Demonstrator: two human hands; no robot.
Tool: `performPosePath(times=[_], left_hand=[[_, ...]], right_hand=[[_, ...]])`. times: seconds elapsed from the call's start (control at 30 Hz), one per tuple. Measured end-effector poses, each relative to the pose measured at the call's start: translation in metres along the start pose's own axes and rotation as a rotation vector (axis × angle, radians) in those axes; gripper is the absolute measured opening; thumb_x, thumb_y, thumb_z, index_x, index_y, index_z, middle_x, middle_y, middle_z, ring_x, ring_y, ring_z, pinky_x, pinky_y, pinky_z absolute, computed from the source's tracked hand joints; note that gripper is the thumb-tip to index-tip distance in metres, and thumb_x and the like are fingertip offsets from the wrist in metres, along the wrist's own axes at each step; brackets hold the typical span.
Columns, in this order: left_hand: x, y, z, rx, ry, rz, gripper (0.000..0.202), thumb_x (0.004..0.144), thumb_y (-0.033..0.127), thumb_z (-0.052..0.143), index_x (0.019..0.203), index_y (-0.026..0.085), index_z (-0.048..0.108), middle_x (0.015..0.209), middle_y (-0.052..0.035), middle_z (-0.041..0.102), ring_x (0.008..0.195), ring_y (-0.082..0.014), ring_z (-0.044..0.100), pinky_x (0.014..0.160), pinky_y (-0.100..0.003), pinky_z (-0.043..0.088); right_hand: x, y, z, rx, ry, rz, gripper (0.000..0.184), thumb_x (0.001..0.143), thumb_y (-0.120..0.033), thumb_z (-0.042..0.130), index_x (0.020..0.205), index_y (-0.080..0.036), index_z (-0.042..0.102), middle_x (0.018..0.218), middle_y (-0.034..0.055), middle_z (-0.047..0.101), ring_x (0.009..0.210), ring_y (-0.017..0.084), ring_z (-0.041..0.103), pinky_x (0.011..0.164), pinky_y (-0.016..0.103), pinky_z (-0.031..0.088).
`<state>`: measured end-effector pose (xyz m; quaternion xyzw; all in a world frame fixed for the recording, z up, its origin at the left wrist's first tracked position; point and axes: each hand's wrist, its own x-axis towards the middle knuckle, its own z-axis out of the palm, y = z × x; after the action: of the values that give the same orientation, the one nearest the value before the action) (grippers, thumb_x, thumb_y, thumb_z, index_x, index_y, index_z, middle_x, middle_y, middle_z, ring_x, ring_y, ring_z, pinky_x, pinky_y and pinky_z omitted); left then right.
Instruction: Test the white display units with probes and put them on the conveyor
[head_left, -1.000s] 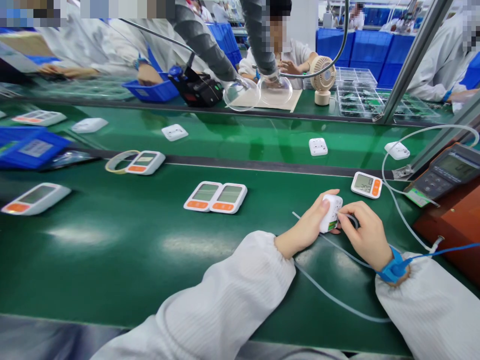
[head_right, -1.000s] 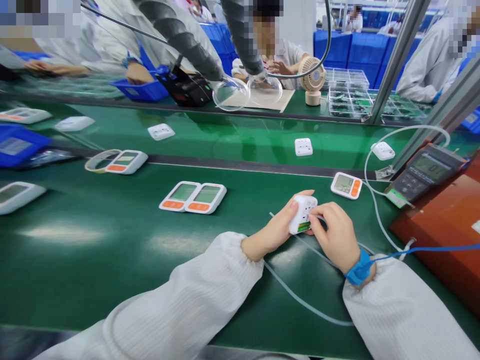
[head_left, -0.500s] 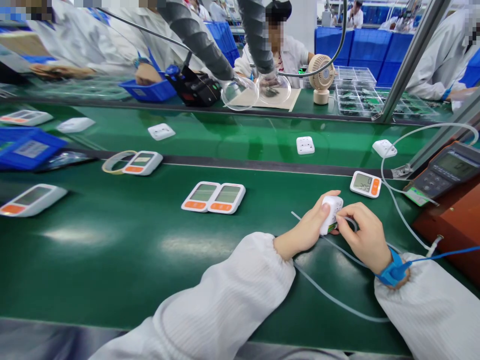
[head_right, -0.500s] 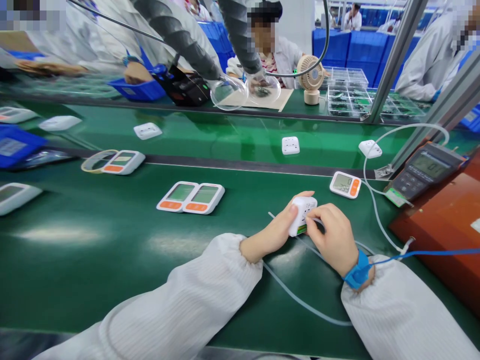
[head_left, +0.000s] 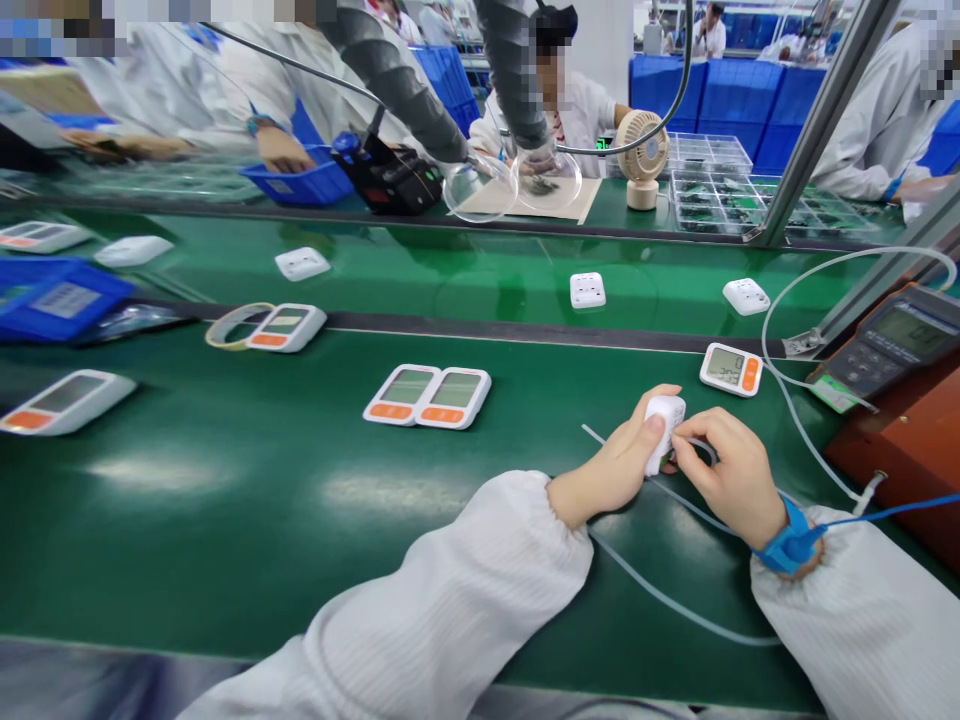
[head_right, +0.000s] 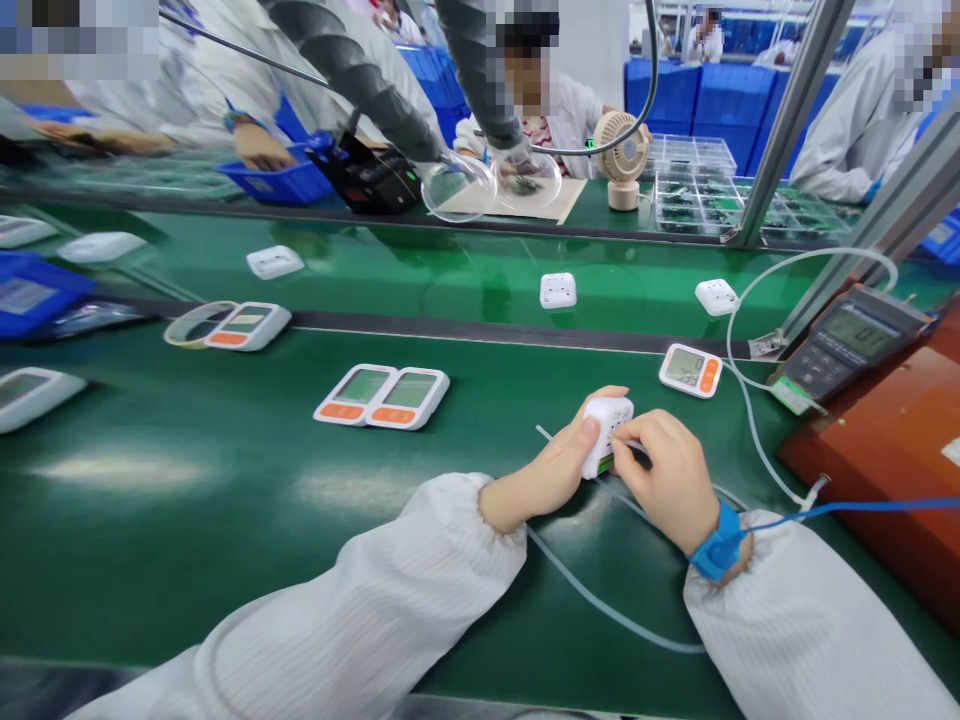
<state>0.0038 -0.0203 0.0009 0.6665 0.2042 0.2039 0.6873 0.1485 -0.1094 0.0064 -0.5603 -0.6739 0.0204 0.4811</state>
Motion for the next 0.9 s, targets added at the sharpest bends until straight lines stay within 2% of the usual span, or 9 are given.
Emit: performPosePath(times=[0.13, 0.27, 0.4, 0.53, 0.6, 0.67, 0.73, 0.8, 0.9], left_hand=[[-0.002, -0.001, -0.002, 0.110, -0.006, -0.020, 0.075, 0.096, 0.075, 0.026, 0.146, 0.019, 0.029, 0.090, -0.0029, 0.055, 0.068, -0.0146, 0.052, 0.065, -0.031, 0.047], [-0.004, 0.000, -0.005, 0.231, 0.006, 0.047, 0.067, 0.100, 0.069, 0.025, 0.144, 0.019, 0.034, 0.088, -0.0023, 0.055, 0.068, -0.0144, 0.051, 0.068, -0.032, 0.046], [-0.004, -0.001, -0.002, 0.228, 0.071, 0.055, 0.066, 0.101, 0.066, 0.027, 0.145, 0.017, 0.036, 0.088, -0.0030, 0.056, 0.071, -0.0153, 0.051, 0.068, -0.031, 0.046], [0.000, -0.008, 0.000, -0.012, 0.159, -0.009, 0.066, 0.098, 0.062, 0.042, 0.149, 0.021, 0.032, 0.095, -0.0033, 0.057, 0.070, -0.0140, 0.053, 0.065, -0.030, 0.049], [0.005, -0.010, -0.001, -0.209, 0.220, -0.052, 0.072, 0.091, 0.059, 0.056, 0.149, 0.024, 0.032, 0.102, -0.0038, 0.058, 0.076, -0.0155, 0.058, 0.065, -0.030, 0.053], [0.010, -0.009, -0.004, -0.385, 0.311, -0.095, 0.072, 0.085, 0.055, 0.066, 0.143, 0.023, 0.038, 0.104, -0.0041, 0.058, 0.084, -0.0173, 0.061, 0.069, -0.030, 0.056], [0.014, -0.005, -0.006, -0.479, 0.386, -0.120, 0.061, 0.081, 0.053, 0.073, 0.126, 0.019, 0.051, 0.102, -0.0042, 0.058, 0.088, -0.0170, 0.062, 0.074, -0.030, 0.056], [0.015, -0.001, -0.007, -0.492, 0.414, -0.116, 0.056, 0.076, 0.054, 0.079, 0.110, 0.016, 0.055, 0.097, -0.0031, 0.057, 0.086, -0.0149, 0.061, 0.075, -0.028, 0.055], [0.013, 0.000, -0.006, -0.424, 0.386, -0.086, 0.070, 0.067, 0.055, 0.087, 0.114, 0.020, 0.048, 0.094, -0.0007, 0.057, 0.079, -0.0132, 0.059, 0.069, -0.027, 0.052]], right_hand=[[-0.001, 0.000, -0.001, -0.016, -0.010, -0.024, 0.014, 0.099, -0.013, 0.058, 0.086, -0.019, 0.060, 0.078, 0.0003, 0.060, 0.073, 0.016, 0.056, 0.068, 0.028, 0.044], [-0.001, -0.002, -0.001, -0.019, -0.020, -0.015, 0.015, 0.098, -0.011, 0.058, 0.085, -0.019, 0.059, 0.079, 0.0001, 0.059, 0.073, 0.015, 0.056, 0.069, 0.028, 0.043], [-0.001, 0.001, 0.002, 0.000, -0.021, 0.028, 0.014, 0.098, -0.011, 0.058, 0.086, -0.019, 0.059, 0.079, -0.0007, 0.059, 0.071, 0.014, 0.056, 0.067, 0.026, 0.044], [0.001, 0.009, 0.003, -0.045, -0.038, 0.024, 0.006, 0.101, -0.017, 0.056, 0.099, -0.018, 0.062, 0.091, 0.0029, 0.064, 0.082, 0.018, 0.061, 0.074, 0.030, 0.049], [0.002, 0.009, 0.001, -0.092, 0.011, -0.002, 0.010, 0.101, -0.019, 0.057, 0.110, -0.017, 0.061, 0.103, 0.0074, 0.064, 0.095, 0.022, 0.062, 0.084, 0.035, 0.050], [0.003, 0.007, -0.002, -0.134, 0.099, -0.053, 0.016, 0.100, -0.020, 0.058, 0.116, -0.017, 0.060, 0.111, 0.0109, 0.063, 0.105, 0.025, 0.060, 0.091, 0.039, 0.050], [0.001, 0.003, -0.004, -0.117, 0.119, -0.111, 0.014, 0.101, -0.020, 0.058, 0.115, -0.019, 0.059, 0.104, 0.0088, 0.064, 0.097, 0.023, 0.062, 0.086, 0.037, 0.052], [-0.002, 0.000, -0.004, -0.048, 0.035, -0.103, 0.014, 0.103, -0.021, 0.056, 0.116, -0.021, 0.057, 0.088, 0.0026, 0.064, 0.077, 0.017, 0.063, 0.073, 0.030, 0.052], [-0.008, 0.001, 0.001, 0.005, -0.179, 0.059, 0.039, 0.104, -0.034, 0.055, 0.138, -0.018, 0.046, 0.079, -0.0019, 0.064, 0.058, 0.014, 0.059, 0.060, 0.026, 0.049]])
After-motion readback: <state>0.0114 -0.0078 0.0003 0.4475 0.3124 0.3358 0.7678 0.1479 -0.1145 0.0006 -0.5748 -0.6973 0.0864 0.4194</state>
